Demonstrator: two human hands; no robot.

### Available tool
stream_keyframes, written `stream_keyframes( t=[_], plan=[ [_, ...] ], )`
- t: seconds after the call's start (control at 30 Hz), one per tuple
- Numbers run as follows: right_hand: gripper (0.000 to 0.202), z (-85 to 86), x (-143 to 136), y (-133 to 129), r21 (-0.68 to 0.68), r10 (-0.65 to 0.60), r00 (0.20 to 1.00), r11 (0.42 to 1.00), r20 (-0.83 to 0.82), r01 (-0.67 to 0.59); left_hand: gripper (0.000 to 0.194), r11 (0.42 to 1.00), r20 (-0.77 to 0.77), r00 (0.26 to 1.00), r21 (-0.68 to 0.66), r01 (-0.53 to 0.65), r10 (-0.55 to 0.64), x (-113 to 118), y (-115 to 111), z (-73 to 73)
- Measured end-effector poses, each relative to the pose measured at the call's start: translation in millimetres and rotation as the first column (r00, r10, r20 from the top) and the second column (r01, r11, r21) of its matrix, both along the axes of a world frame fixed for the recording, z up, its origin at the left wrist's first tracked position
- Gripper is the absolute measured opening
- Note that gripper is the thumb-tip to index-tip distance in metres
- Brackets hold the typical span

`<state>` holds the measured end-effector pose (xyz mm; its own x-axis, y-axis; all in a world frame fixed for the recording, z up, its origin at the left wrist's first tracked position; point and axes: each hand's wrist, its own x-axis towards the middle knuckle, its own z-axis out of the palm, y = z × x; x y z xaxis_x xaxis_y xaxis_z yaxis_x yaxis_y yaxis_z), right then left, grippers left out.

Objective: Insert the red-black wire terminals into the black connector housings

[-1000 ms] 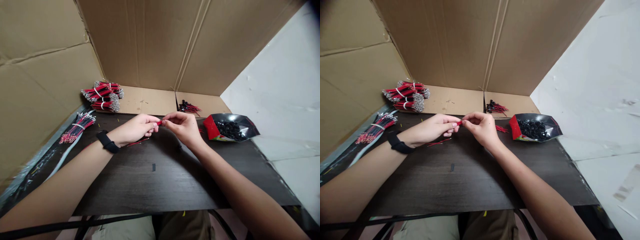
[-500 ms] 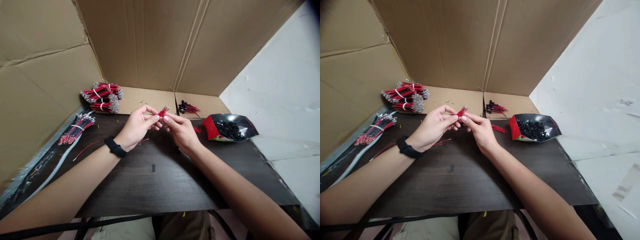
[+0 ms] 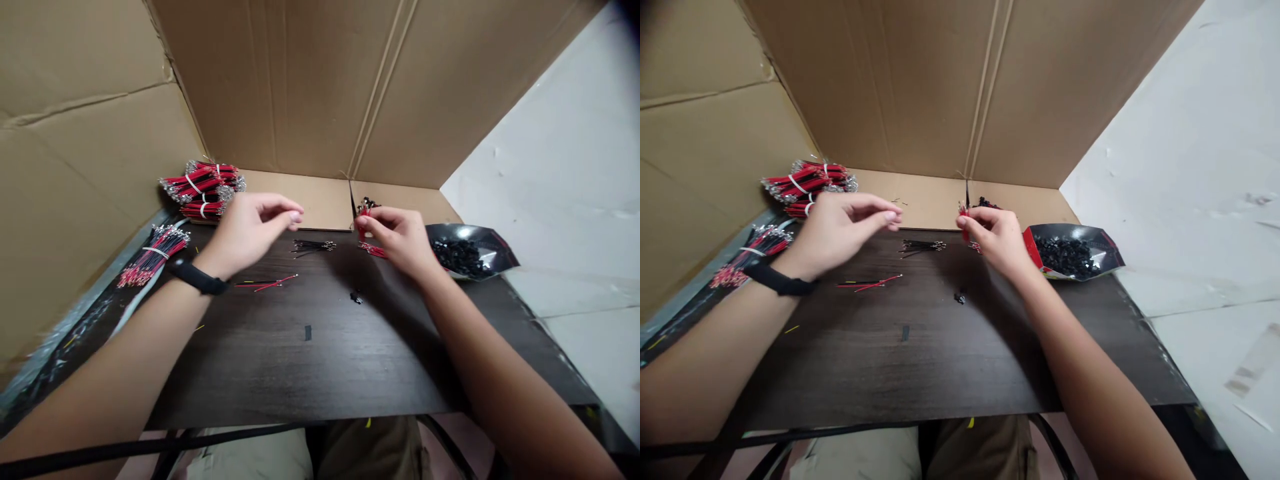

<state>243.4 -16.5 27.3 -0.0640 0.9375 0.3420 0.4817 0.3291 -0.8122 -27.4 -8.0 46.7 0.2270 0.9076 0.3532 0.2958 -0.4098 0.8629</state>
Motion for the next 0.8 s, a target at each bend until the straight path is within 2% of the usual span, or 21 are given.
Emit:
stream_keyframes(
  t=[0.07,0.1,0.17,0.23,0.3,0.37,0.47,0.6,0.67,0.8],
  plan=[
    [0.018,3.4,24.5,5.6,0.086,-0.040,0.962,0.996,0.269,0.018,0.010,0.999,-0.188,0.982,0.034,0.021,-0.014,-27.2,9.9,10.2],
    [0.016,2.9,34.7,8.0,0.081,-0.012,0.929,0.997,0.369,-0.019,0.009,0.998,-0.306,0.950,0.001,0.068,-0.064,-39.5,13.0,14.0],
    [0.015,-1.4,48.8,11.8,0.023,0.087,0.868,0.993,0.489,-0.113,0.010,0.978,-0.468,0.860,-0.144,0.154,-0.204,-58.1,15.7,18.0],
    [0.014,-6.9,54.6,14.3,-0.035,0.171,0.838,0.983,0.518,-0.180,0.012,0.937,-0.535,0.777,-0.280,0.207,-0.332,-67.4,15.2,16.8],
    [0.014,-10.9,54.6,15.6,-0.056,0.200,0.843,0.978,0.500,-0.199,0.013,0.904,-0.551,0.733,-0.372,0.212,-0.398,-69.1,13.9,12.1],
    [0.015,-12.1,52.5,15.9,-0.076,0.198,0.848,0.980,0.491,-0.185,0.015,0.886,-0.552,0.722,-0.423,0.188,-0.417,-66.6,13.4,6.6],
    [0.017,-8.9,50.5,14.7,-0.121,0.203,0.805,0.979,0.557,-0.163,0.016,0.875,-0.586,0.691,-0.461,0.146,-0.424,-60.9,13.8,2.3],
    [0.019,1.8,51.6,11.2,-0.141,0.234,0.716,0.972,0.658,-0.189,0.009,0.857,-0.724,0.504,-0.510,0.068,-0.471,-53.3,10.3,7.9],
    [0.019,6.9,50.5,8.9,-0.092,0.195,0.707,0.979,0.679,-0.182,0.009,0.852,-0.756,0.437,-0.521,0.048,-0.487,-49.9,5.7,12.4],
    [0.019,7.3,30.7,-0.3,0.097,0.070,0.775,0.981,0.629,-0.167,0.010,0.862,-0.783,0.405,-0.507,0.023,-0.472,-46.1,-2.9,16.4]
  ],
)
